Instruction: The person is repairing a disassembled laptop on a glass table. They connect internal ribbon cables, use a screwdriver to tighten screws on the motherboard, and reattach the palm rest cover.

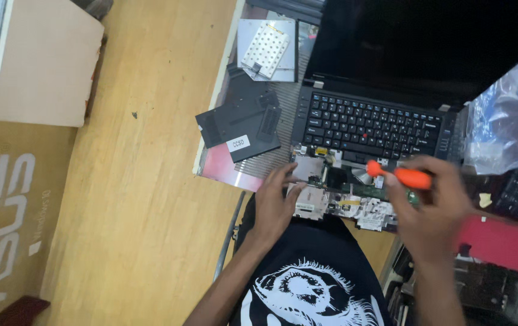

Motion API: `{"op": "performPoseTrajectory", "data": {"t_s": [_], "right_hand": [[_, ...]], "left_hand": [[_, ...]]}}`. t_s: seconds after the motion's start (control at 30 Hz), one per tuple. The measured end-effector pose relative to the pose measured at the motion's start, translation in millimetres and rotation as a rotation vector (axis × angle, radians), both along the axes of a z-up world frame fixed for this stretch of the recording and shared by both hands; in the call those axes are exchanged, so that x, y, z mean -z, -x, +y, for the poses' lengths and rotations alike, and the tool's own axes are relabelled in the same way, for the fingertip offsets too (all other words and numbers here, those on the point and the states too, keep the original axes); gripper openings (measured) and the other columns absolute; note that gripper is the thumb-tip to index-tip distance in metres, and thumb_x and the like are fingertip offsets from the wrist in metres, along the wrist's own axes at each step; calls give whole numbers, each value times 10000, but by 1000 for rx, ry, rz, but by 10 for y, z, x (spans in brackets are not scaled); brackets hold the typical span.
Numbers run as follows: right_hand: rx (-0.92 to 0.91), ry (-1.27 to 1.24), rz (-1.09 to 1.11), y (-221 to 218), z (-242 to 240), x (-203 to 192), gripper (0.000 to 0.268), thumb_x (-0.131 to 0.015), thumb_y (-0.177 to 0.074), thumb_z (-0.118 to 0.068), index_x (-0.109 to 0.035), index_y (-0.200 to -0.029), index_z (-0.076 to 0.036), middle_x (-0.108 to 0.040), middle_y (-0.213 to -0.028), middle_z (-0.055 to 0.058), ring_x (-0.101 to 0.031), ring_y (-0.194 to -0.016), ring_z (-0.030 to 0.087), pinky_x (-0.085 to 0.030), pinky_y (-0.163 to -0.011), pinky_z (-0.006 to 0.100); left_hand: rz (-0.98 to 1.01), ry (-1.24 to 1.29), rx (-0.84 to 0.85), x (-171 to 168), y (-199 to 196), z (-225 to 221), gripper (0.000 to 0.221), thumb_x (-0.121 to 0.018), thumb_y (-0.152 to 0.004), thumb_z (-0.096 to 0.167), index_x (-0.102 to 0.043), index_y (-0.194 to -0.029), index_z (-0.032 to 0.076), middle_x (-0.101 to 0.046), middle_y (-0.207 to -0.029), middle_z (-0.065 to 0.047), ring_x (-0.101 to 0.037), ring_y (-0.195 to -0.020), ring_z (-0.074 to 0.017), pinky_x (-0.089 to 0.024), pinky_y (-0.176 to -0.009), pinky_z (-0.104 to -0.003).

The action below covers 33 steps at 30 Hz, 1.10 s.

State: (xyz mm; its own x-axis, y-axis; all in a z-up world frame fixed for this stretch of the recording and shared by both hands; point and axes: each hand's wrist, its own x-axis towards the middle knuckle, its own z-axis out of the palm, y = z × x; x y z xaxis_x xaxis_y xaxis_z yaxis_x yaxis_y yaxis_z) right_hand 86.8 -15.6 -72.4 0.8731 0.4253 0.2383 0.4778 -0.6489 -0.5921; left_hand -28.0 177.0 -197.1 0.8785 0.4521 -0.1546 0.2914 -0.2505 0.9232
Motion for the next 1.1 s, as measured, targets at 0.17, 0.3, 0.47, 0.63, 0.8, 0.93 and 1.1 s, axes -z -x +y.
{"op": "performPoseTrajectory", "data": {"t_s": [0.17, 0.3, 0.47, 0.63, 0.8, 0.93, 1.1], "right_hand": [[-164, -156, 6, -192, 518, 332, 235, -772, -922, 105, -625, -1103, 74, -653, -976, 243, -690, -894, 503, -586, -701, 522], [-243, -144, -16, -252, 629, 483, 199, -785, -951, 43, -625, -1069, 42, -660, -990, 203, -704, -930, 455, -576, -736, 475], [-271, -100, -16, -380, 596, 635, 215, -798, -947, 29, -646, -1099, 33, -664, -1007, 208, -688, -897, 442, -563, -660, 456], [-353, -39, 0, -348, 774, 406, 237, -777, -925, 66, -646, -1116, 19, -654, -1026, 195, -687, -891, 429, -573, -643, 467], [-620, 418, -140, -287, 1081, 159, 223, -642, -1022, -170, -620, -1235, -107, -649, -979, 139, -739, -716, 371, -646, -613, 487], [-529, 588, -438, -372, 1288, 132, 396, -722, -954, -431, -676, -1203, -127, -734, -881, 88, -754, -617, 268, -607, -552, 416], [-907, 759, -75, -514, 1316, -496, 865, -599, -768, 182, -371, -1517, -188, -529, -1361, 216, -644, -1096, 412, -581, -829, 501]], "left_hand": [[181, -342, 183, -16, -158, 84, 615, -636, -899, -66, -468, -1489, -31, -594, -1222, -293, -659, -1091, -449, -566, -932, -501], [164, -477, 199, 274, -166, 50, 761, -713, -788, -75, -467, -1506, -7, -595, -1173, -271, -661, -1019, -440, -587, -853, -497], [175, -426, 203, 477, -100, 75, 690, -649, -853, -10, -476, -1514, 86, -568, -1212, -226, -645, -1049, -413, -571, -840, -482], [68, -197, 104, 539, -51, 121, 404, -539, -979, 48, -614, -1372, 110, -606, -1102, -153, -664, -992, -356, -559, -836, -425], [-190, -19, 20, 80, -318, 384, 440, -732, -900, 101, -657, -1327, 179, -634, -930, -101, -676, -884, -345, -557, -773, -446], [-219, 67, 22, 293, -636, 452, 249, -770, -853, 60, -733, -1096, 100, -643, -840, -192, -662, -820, -457, -543, -672, -446], [-113, 28, 124, 114, -759, 622, 27, -745, -866, 107, -765, -884, 107, -710, -728, -15, -594, -715, -94, -438, -627, -347]]}}
